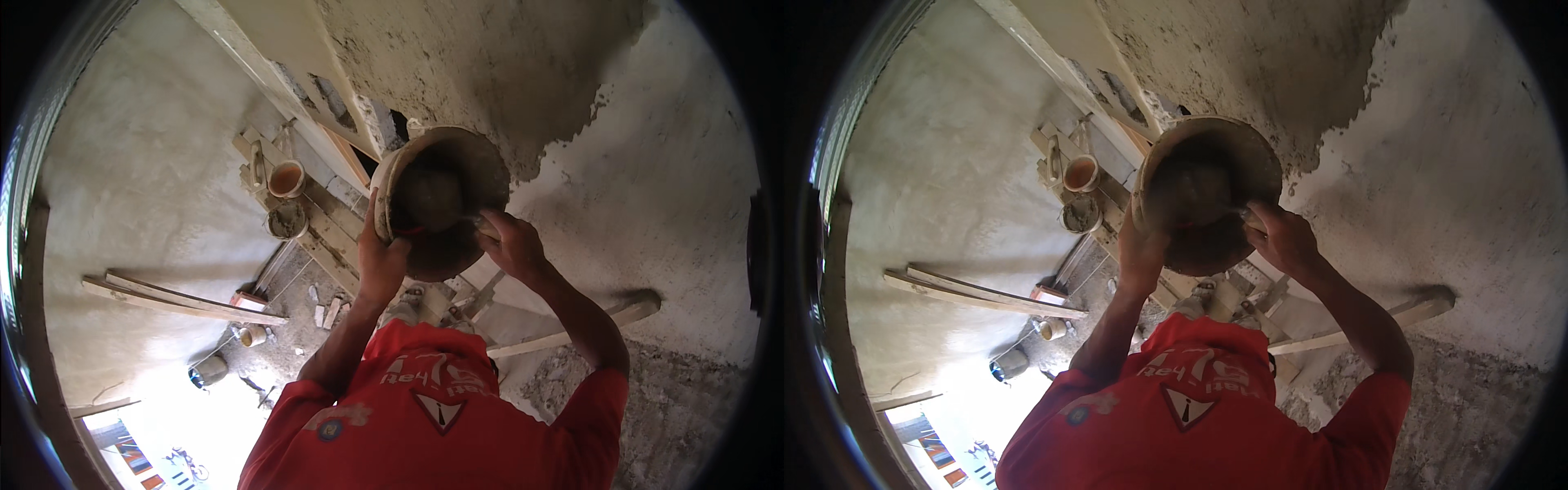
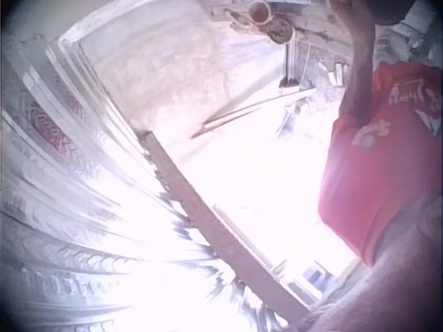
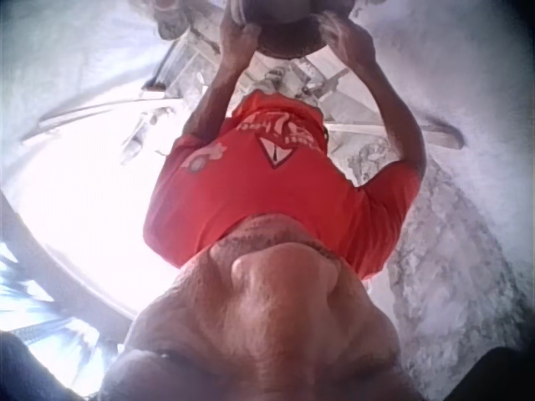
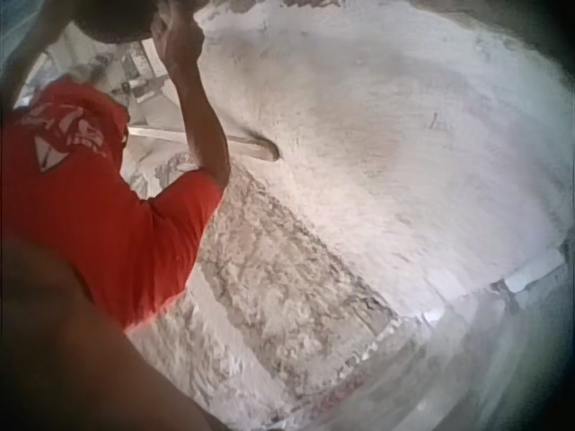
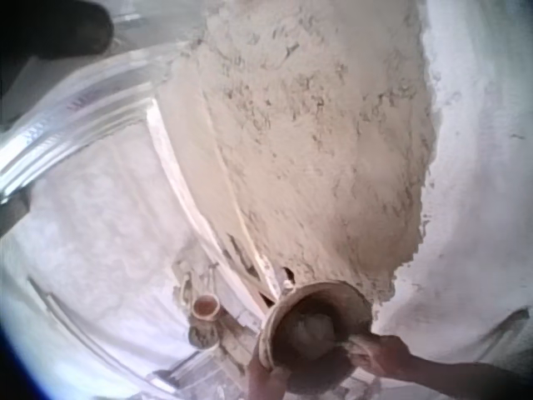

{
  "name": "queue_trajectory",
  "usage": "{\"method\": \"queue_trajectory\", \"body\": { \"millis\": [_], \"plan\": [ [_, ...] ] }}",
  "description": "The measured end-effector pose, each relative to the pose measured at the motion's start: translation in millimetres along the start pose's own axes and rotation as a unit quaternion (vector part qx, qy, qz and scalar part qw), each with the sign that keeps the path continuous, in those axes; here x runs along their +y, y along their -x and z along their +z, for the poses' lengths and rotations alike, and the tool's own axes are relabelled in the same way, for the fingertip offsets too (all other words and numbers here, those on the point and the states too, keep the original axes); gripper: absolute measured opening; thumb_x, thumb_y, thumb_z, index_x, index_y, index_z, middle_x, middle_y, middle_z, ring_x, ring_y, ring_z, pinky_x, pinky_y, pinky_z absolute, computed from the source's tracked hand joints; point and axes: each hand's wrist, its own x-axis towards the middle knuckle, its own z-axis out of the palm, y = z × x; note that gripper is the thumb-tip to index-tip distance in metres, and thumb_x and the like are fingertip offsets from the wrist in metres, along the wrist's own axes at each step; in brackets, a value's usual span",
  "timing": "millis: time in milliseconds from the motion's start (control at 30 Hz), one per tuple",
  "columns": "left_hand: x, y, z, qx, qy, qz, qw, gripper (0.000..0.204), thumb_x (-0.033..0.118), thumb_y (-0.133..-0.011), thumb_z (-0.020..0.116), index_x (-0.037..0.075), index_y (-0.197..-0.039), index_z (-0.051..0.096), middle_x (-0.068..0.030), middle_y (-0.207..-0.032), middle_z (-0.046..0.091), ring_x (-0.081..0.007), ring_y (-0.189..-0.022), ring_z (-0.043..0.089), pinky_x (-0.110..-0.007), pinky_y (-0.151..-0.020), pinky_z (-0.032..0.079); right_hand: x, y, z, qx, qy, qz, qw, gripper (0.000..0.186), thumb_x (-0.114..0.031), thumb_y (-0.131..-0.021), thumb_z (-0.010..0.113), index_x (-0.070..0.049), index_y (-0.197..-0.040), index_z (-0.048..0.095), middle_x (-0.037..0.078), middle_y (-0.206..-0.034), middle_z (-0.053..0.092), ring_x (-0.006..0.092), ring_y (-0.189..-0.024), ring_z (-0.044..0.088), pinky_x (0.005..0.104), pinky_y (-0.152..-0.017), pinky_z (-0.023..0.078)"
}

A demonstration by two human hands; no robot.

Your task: The person applies plaster to a wall around a window frame using a trowel and a long wooden board, then scrapes off excess material to level the surface.

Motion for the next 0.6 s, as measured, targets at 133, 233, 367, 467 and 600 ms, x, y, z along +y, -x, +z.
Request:
{"method": "queue_trajectory", "body": {
  "millis": [133,233,367,467,600],
  "plan": [
    [2,-5,-2,0.024,0.099,-0.054,0.993,0.061,0.001,-0.077,0.055,-0.001,-0.137,0.045,-0.0122,-0.120,0.061,-0.0199,-0.108,0.059,-0.031,-0.092,0.047,-6,-11,-34,-0.063,0.120,0.029,0.990,0.041,-0.028,-0.082,0.069,-0.012,-0.119,0.060,0.021,-0.090,0.068,0.0375,-0.083,0.068,0.0482,-0.073,0.054],
    [9,-12,-1,0.072,0.166,-0.076,0.981,0.057,0.001,-0.075,0.056,-0.001,-0.131,0.050,-0.0098,-0.114,0.062,-0.0194,-0.101,0.060,-0.031,-0.088,0.048,-15,-19,-52,-0.058,0.113,0.020,0.992,0.042,-0.030,-0.082,0.069,-0.012,-0.119,0.060,0.020,-0.094,0.069,0.0387,-0.085,0.067,0.0483,-0.076,0.054],
    [-4,-17,-7,0.117,0.168,-0.101,0.974,0.063,-0.004,-0.069,0.053,-0.002,-0.132,0.051,-0.0116,-0.113,0.064,-0.0194,-0.103,0.059,-0.030,-0.089,0.047,-44,-38,-86,-0.087,0.093,0.020,0.992,0.044,-0.030,-0.082,0.070,-0.011,-0.119,0.060,0.019,-0.096,0.069,0.0393,-0.090,0.067,0.0478,-0.079,0.053],
    [-7,-17,-15,0.153,0.199,-0.109,0.962,0.061,-0.006,-0.069,0.053,-0.002,-0.129,0.053,-0.0114,-0.111,0.064,-0.0207,-0.100,0.061,-0.031,-0.090,0.048,-80,-51,-117,-0.118,0.066,0.026,0.991,0.044,-0.026,-0.079,0.074,-0.009,-0.116,0.057,0.019,-0.099,0.068,0.0395,-0.095,0.065,0.0473,-0.082,0.052],
    [-19,-10,-32,0.194,0.235,-0.080,0.949,0.060,-0.008,-0.068,0.053,-0.002,-0.128,0.052,-0.0105,-0.108,0.064,-0.0206,-0.096,0.062,-0.030,-0.086,0.049,-123,-77,-148,-0.122,0.057,-0.082,0.988,0.045,-0.019,-0.076,0.078,-0.007,-0.111,0.053,0.018,-0.094,0.067,0.0381,-0.090,0.066,0.0453,-0.079,0.053]
  ]
}}
